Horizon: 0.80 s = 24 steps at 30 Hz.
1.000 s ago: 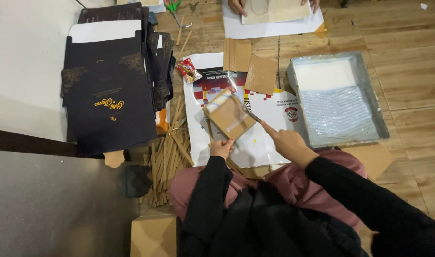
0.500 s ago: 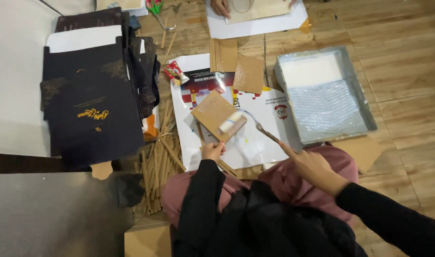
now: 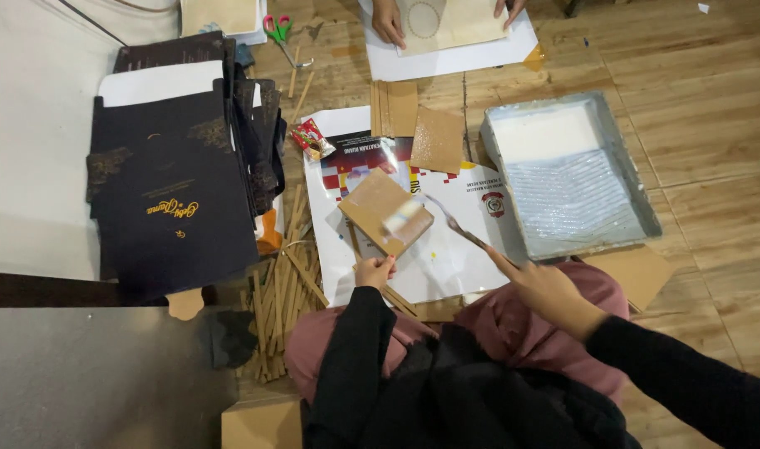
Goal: Applying white adhesive to small cardboard pieces using a hand roller on a production floor.
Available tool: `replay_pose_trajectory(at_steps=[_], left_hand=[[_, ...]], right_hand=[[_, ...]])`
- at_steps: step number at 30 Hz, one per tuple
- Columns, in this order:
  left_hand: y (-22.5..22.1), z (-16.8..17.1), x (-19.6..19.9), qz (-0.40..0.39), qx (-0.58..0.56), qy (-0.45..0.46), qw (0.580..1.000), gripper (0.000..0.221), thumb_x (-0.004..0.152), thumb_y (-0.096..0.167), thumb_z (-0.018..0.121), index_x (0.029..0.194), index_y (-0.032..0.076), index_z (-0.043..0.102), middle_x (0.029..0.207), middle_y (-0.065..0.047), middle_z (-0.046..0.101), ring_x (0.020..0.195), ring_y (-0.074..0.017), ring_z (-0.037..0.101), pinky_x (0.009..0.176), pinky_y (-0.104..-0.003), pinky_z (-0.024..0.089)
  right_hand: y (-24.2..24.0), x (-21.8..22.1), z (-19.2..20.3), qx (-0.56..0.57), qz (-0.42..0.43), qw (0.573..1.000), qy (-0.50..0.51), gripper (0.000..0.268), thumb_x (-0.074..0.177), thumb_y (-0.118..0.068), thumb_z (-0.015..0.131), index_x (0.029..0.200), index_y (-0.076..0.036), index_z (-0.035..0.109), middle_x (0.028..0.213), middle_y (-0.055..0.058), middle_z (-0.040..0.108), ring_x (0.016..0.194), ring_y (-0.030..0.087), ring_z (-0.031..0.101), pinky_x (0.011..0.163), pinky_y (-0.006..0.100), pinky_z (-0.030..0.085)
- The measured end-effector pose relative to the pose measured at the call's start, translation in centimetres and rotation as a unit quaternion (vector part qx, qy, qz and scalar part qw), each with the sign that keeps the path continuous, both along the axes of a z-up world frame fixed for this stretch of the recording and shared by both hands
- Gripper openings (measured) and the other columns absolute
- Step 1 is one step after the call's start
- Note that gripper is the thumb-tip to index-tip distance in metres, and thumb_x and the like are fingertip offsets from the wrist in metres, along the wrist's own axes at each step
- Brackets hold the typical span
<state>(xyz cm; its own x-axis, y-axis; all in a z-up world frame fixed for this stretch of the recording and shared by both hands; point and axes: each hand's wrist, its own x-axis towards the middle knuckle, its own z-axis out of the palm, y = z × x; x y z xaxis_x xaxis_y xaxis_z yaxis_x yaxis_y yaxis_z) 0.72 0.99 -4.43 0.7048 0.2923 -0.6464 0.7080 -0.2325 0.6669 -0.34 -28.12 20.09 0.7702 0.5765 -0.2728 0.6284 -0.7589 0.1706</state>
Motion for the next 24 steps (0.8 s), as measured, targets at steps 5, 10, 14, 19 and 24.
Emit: replay_pose_trajectory(at_steps=[5, 10, 14, 19, 24], left_hand=[[-0.1, -0.7, 0.2, 0.003, -0.006, -0.002, 1.000, 0.028, 0.079, 0.042, 0.059, 0.073, 0.017, 0.067, 0.064, 0.005, 0.067, 0.066, -0.0091, 0.066, 0.069, -0.020, 0.048], [-0.2, 0.4, -0.2, 0.010, -0.001, -0.008, 1.000, 0.030, 0.078, 0.045, 0.060, 0.079, 0.015, 0.068, 0.068, 0.001, 0.067, 0.067, -0.0106, 0.066, 0.069, -0.022, 0.049], [-0.4, 0.7, -0.7, -0.013, 0.028, 0.014, 0.999, 0.036, 0.078, 0.051, 0.056, 0.080, 0.018, 0.069, 0.071, -0.002, 0.067, 0.076, -0.0186, 0.066, 0.071, -0.026, 0.050], [-0.7, -0.9, -0.1, 0.000, -0.041, -0.004, 0.999, 0.032, 0.084, 0.040, 0.052, 0.079, 0.014, 0.069, 0.068, -0.001, 0.068, 0.063, -0.0104, 0.065, 0.065, -0.020, 0.049], [-1.1, 1.4, -0.2, -0.036, -0.034, 0.014, 0.999, 0.037, 0.087, 0.039, 0.042, 0.075, 0.018, 0.070, 0.063, 0.001, 0.067, 0.063, -0.0094, 0.066, 0.067, -0.019, 0.049]], right_hand=[[-0.1, -0.9, 2.7, -0.036, 0.009, 0.999, 0.021, 0.080, 0.075, -0.002, 0.046, 0.144, -0.022, 0.009, 0.075, 0.011, 0.062, 0.061, 0.025, 0.068, 0.052, 0.035, 0.055], [7.2, 2.4, 0.1, 0.018, 0.068, 0.997, -0.011, 0.076, 0.078, -0.002, 0.049, 0.143, -0.020, 0.015, 0.072, 0.010, 0.062, 0.060, 0.022, 0.067, 0.052, 0.033, 0.054], [9.6, 3.6, -3.3, 0.061, 0.062, 0.996, -0.036, 0.066, 0.078, -0.003, 0.048, 0.139, -0.019, 0.027, 0.068, 0.009, 0.060, 0.056, 0.024, 0.065, 0.048, 0.036, 0.053], [5.9, -0.2, 0.3, 0.002, 0.015, 0.999, 0.043, 0.080, 0.078, -0.002, 0.047, 0.144, -0.024, 0.006, 0.072, 0.011, 0.063, 0.065, 0.025, 0.067, 0.057, 0.037, 0.055], [3.1, -3.2, 1.2, -0.039, 0.004, 0.999, 0.022, 0.082, 0.075, -0.003, 0.047, 0.144, -0.024, 0.006, 0.071, 0.008, 0.061, 0.062, 0.023, 0.067, 0.055, 0.035, 0.055]])
